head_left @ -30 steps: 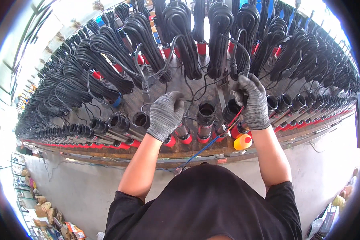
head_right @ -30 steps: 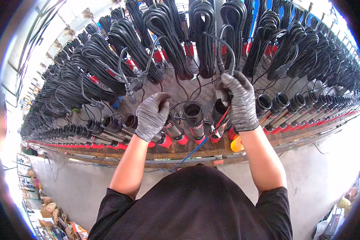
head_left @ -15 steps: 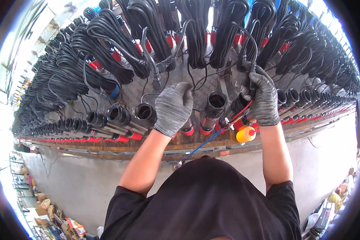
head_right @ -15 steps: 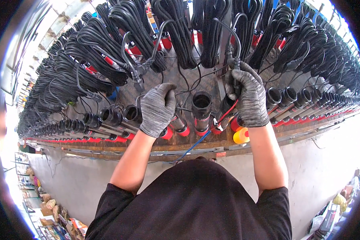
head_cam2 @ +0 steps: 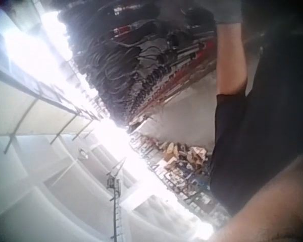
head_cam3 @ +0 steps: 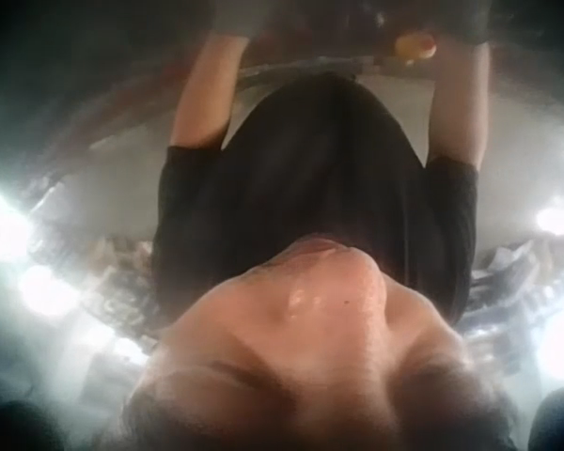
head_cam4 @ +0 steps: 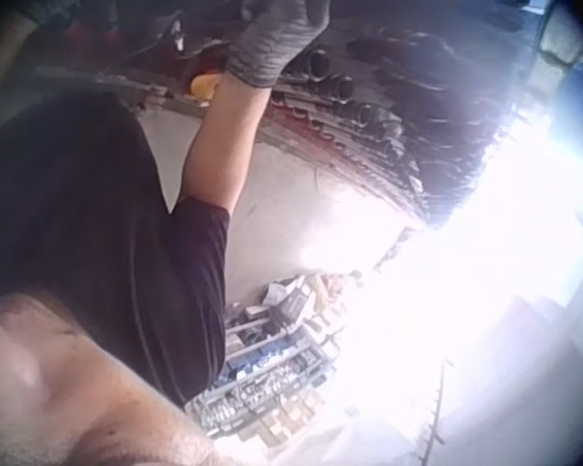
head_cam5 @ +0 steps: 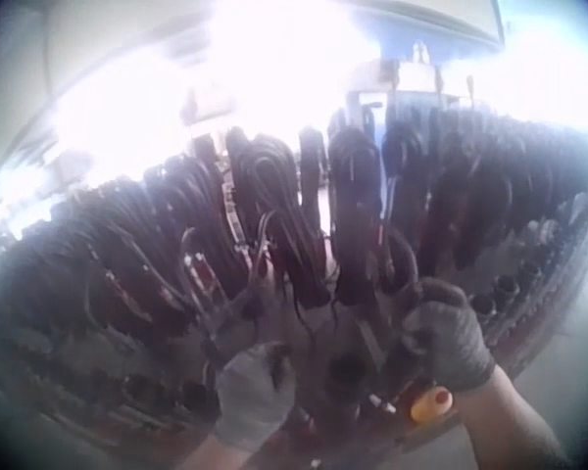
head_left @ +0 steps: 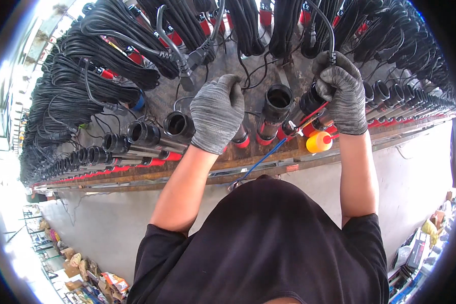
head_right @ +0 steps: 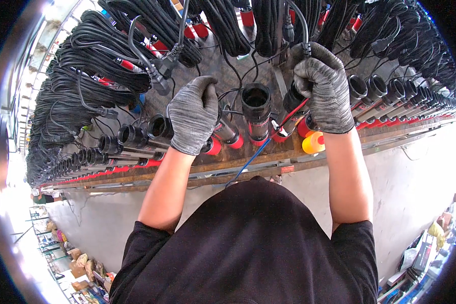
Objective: The person applies oil from a squeeze bottle into the center of several vertical cylindrical metal components arranged in a long row on a workbench.
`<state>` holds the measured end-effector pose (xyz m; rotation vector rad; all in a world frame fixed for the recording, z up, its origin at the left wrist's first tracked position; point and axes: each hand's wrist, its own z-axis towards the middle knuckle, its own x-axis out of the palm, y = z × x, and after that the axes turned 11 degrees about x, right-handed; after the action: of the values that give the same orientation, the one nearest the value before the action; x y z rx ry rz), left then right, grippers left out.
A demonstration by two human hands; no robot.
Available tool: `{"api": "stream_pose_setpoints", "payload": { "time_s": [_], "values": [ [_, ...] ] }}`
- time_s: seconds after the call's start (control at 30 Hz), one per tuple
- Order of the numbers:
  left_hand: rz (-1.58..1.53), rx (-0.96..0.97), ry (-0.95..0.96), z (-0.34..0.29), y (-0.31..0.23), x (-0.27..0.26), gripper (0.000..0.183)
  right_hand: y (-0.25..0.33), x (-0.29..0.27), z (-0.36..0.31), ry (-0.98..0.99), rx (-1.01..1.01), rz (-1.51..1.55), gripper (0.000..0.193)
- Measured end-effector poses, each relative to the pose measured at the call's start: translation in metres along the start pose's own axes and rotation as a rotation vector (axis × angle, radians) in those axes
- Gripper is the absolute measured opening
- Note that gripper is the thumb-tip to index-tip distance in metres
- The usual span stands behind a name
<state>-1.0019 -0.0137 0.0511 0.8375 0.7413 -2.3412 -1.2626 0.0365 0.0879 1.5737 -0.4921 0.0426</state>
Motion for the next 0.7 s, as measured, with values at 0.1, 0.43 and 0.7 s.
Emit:
{"api": "stream_pose_setpoints", "payload": {
  "time_s": [0.1, 0.43, 0.7],
  "values": [
    [-0.018, 0.022, -0.012, -0.002, 0.003, 0.002, 0.017, 0.000, -0.003, 0.000, 0.033, 0.000, -0.001, 0.022],
    [-0.455, 0.018, 0.135, -0.021, 0.004, -0.026, 0.015, -0.007, -0.018, 0.007, 0.158, 0.007, -0.031, 0.040],
    [-0.285, 0.127, 0.039, -0.075, -0.030, -0.042, 0.013, -0.009, -0.004, 0.005, 0.095, -0.043, -0.036, 0.050]
  ]
}}
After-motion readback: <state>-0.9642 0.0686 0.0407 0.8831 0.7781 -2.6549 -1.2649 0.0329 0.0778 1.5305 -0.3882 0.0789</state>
